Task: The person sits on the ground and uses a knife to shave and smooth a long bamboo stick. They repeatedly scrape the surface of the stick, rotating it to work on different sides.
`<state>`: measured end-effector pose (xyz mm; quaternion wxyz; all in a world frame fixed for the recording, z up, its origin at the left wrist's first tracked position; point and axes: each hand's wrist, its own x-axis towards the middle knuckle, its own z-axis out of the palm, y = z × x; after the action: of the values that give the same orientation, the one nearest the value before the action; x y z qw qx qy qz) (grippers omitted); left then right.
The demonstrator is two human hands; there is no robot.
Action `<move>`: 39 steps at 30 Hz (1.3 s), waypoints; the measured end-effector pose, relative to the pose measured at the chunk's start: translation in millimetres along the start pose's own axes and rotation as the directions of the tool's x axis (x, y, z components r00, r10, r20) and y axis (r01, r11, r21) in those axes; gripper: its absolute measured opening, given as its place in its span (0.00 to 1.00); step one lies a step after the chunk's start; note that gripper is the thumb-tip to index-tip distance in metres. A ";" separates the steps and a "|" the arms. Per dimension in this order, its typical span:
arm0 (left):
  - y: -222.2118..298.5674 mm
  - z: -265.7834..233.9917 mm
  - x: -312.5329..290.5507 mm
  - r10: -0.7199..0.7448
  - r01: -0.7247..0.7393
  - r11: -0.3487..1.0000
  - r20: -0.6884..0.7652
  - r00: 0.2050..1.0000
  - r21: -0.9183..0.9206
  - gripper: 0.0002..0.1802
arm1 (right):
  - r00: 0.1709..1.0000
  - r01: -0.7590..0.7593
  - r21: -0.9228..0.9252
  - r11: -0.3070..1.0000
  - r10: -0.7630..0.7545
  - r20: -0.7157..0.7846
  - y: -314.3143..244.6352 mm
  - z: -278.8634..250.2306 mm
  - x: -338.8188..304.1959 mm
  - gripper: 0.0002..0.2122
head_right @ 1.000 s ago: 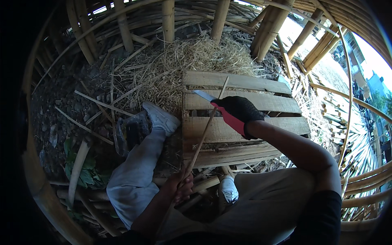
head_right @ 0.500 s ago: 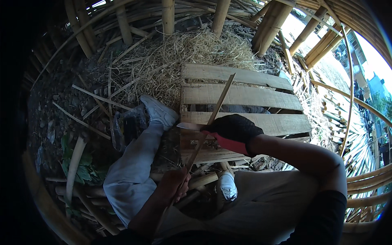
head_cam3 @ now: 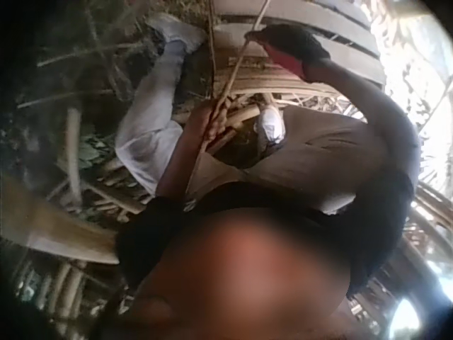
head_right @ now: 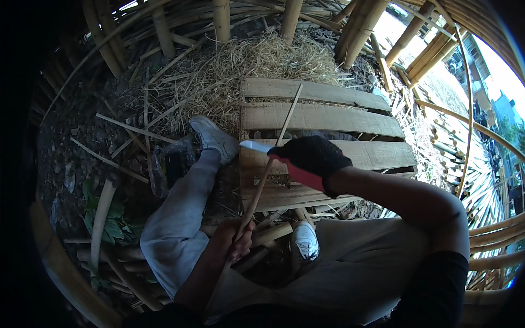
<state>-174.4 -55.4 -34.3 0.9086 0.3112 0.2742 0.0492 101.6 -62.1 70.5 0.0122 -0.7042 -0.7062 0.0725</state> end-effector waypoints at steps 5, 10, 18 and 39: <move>1.0 -1.5 -5.0 -0.012 0.014 1.000 -0.064 0.998 0.028 0.17 | 0.996 -0.061 -0.012 0.998 0.062 0.061 -0.1 -12.4 14.3 0.17; 0.2 4.2 -0.4 -0.056 0.056 0.998 -0.040 0.998 -0.015 0.17 | 0.998 0.045 0.037 0.998 -0.047 0.046 -12.5 15.8 -15.4 0.17; 2.8 8.2 -2.2 -0.066 0.065 0.998 -0.077 0.995 -0.012 0.15 | 0.993 0.113 0.214 0.970 -0.118 0.008 -19.8 25.9 -20.5 0.18; 2.7 13.4 -8.0 -0.069 0.073 0.997 -0.140 0.988 0.023 0.20 | 0.996 -0.064 0.034 0.997 0.062 0.062 -14.0 -6.8 4.0 0.15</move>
<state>-173.9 -62.5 -20.2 0.8839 0.3097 0.3488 0.0344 88.5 -57.5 78.6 0.0011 -0.7234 -0.6821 0.1068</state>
